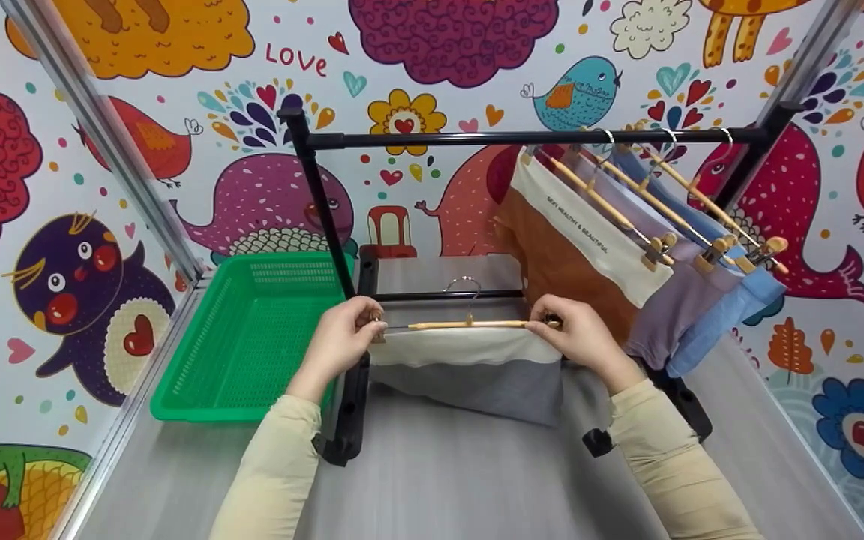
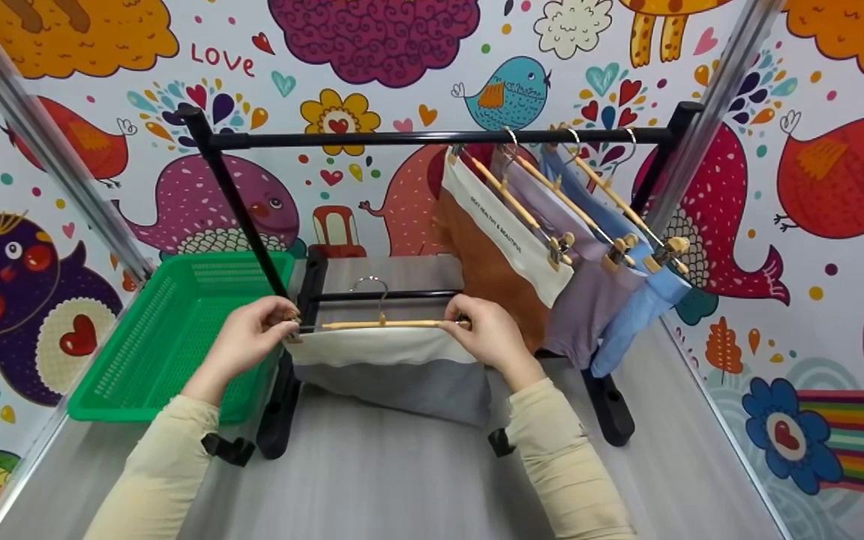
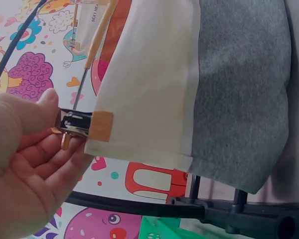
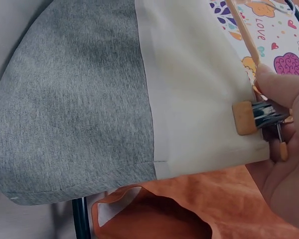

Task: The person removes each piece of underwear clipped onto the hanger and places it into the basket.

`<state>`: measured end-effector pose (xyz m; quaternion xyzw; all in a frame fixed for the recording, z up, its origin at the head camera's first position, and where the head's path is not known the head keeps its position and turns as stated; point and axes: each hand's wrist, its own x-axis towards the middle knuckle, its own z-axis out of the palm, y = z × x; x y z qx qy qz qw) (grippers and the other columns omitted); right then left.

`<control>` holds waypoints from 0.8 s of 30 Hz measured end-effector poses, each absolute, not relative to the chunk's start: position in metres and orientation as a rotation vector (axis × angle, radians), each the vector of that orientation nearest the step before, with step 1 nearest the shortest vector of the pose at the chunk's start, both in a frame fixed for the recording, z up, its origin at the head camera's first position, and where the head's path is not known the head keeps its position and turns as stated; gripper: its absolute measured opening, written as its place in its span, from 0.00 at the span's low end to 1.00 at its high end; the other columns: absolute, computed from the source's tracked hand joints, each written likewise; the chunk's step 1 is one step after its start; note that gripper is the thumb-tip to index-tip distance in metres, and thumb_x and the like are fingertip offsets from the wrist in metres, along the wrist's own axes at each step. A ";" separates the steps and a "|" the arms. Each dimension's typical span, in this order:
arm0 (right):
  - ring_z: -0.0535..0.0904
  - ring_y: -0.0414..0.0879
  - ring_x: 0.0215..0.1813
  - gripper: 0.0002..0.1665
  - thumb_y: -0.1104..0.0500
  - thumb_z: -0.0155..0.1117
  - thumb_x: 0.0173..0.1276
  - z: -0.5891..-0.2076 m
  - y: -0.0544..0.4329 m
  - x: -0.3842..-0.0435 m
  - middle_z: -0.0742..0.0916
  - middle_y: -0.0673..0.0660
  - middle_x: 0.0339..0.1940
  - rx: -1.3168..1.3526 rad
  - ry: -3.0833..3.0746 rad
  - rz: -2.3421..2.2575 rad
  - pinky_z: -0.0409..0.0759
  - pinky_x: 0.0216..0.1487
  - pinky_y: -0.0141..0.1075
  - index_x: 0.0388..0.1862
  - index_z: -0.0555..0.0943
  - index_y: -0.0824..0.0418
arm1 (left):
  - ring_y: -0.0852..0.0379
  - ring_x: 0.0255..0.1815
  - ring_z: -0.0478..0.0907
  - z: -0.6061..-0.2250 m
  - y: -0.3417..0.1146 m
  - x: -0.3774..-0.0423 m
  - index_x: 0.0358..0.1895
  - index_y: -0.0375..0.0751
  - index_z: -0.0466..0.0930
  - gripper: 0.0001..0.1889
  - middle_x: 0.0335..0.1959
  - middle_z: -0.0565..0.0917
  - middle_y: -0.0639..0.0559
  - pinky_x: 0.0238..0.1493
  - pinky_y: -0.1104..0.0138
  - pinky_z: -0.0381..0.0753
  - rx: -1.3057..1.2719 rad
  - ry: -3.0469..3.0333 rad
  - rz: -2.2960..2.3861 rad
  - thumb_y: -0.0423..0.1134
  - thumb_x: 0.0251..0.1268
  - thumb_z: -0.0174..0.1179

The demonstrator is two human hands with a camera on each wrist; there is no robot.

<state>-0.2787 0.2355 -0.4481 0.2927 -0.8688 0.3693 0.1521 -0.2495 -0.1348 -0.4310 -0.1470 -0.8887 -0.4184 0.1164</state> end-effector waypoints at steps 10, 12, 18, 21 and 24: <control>0.78 0.42 0.35 0.06 0.60 0.72 0.63 -0.458 0.231 -0.279 0.84 0.46 0.31 0.789 -2.542 0.981 0.78 0.38 0.39 0.31 0.82 0.55 | 0.52 0.35 0.80 -0.445 -0.127 -0.250 0.41 0.40 0.81 0.05 0.35 0.82 0.48 0.37 0.57 0.81 -0.382 -2.583 -1.167 0.30 0.65 0.64; 0.78 0.42 0.35 0.06 0.60 0.73 0.62 -0.460 0.230 -0.279 0.84 0.46 0.31 0.776 -2.546 0.979 0.78 0.38 0.39 0.31 0.82 0.55 | 0.51 0.35 0.81 -0.448 -0.126 -0.249 0.41 0.39 0.80 0.05 0.36 0.81 0.47 0.37 0.57 0.81 -0.378 -2.576 -1.164 0.29 0.65 0.64; 0.79 0.42 0.35 0.05 0.59 0.72 0.63 -0.466 0.228 -0.281 0.84 0.46 0.31 0.774 -2.553 0.988 0.78 0.39 0.39 0.31 0.83 0.54 | 0.49 0.37 0.83 -0.454 -0.126 -0.247 0.42 0.38 0.80 0.06 0.38 0.82 0.43 0.37 0.57 0.82 -0.368 -2.556 -1.159 0.28 0.65 0.63; 0.79 0.42 0.35 0.05 0.59 0.72 0.63 -0.467 0.227 -0.281 0.84 0.46 0.32 0.774 -2.556 0.989 0.78 0.39 0.40 0.31 0.83 0.53 | 0.49 0.35 0.83 -0.455 -0.126 -0.247 0.43 0.37 0.79 0.06 0.38 0.82 0.43 0.36 0.58 0.82 -0.375 -2.541 -1.164 0.27 0.65 0.63; 0.80 0.42 0.36 0.05 0.59 0.72 0.64 -0.467 0.227 -0.280 0.84 0.47 0.32 0.766 -2.555 0.999 0.79 0.39 0.40 0.31 0.83 0.54 | 0.50 0.35 0.83 -0.456 -0.126 -0.246 0.42 0.37 0.80 0.06 0.38 0.82 0.43 0.35 0.59 0.82 -0.377 -2.528 -1.161 0.27 0.65 0.63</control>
